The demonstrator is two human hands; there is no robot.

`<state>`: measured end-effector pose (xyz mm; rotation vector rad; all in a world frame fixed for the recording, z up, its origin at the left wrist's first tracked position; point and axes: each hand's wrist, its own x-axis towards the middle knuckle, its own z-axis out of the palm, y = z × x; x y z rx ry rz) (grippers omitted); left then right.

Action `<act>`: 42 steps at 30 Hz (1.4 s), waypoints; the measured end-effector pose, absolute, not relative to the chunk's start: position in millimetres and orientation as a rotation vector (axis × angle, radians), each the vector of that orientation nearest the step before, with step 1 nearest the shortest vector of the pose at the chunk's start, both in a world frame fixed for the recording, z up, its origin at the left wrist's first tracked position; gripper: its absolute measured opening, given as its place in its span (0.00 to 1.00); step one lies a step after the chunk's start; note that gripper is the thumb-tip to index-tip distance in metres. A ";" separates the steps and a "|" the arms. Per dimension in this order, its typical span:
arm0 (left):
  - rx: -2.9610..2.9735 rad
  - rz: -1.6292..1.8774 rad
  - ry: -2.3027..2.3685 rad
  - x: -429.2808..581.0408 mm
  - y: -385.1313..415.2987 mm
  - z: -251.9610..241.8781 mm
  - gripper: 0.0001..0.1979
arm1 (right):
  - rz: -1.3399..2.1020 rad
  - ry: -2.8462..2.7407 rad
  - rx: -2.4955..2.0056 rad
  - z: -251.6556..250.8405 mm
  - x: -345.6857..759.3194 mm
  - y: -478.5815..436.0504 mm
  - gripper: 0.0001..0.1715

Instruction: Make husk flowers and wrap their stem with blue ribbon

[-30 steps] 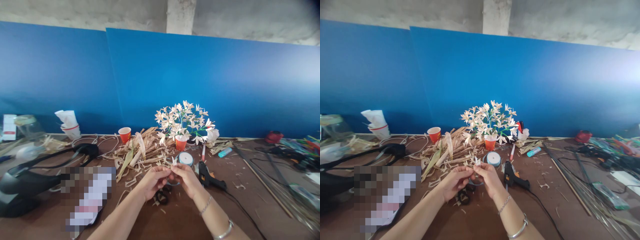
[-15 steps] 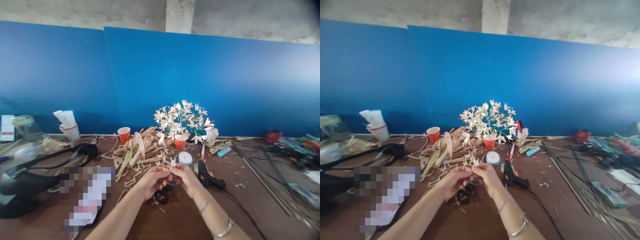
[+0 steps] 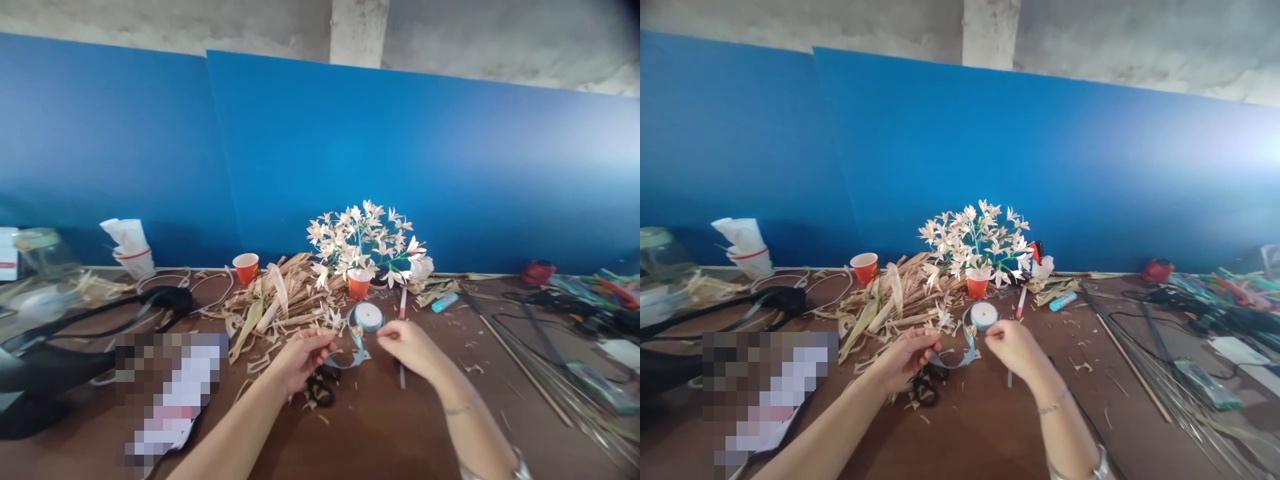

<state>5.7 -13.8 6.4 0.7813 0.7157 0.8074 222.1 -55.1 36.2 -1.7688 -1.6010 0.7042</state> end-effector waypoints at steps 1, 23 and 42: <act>0.765 0.814 0.722 5.7 -13.4 6.9 0.04 | 0.519 -1.648 -1.912 37.8 235.7 -59.8 0.07; 0.864 0.917 0.765 10.4 -12.6 2.4 0.07 | 0.322 -1.740 -1.413 29.2 203.2 -68.4 0.06; 0.883 0.895 0.778 13.5 -14.9 1.5 0.09 | 0.274 -1.888 -1.376 18.1 188.2 -61.9 0.08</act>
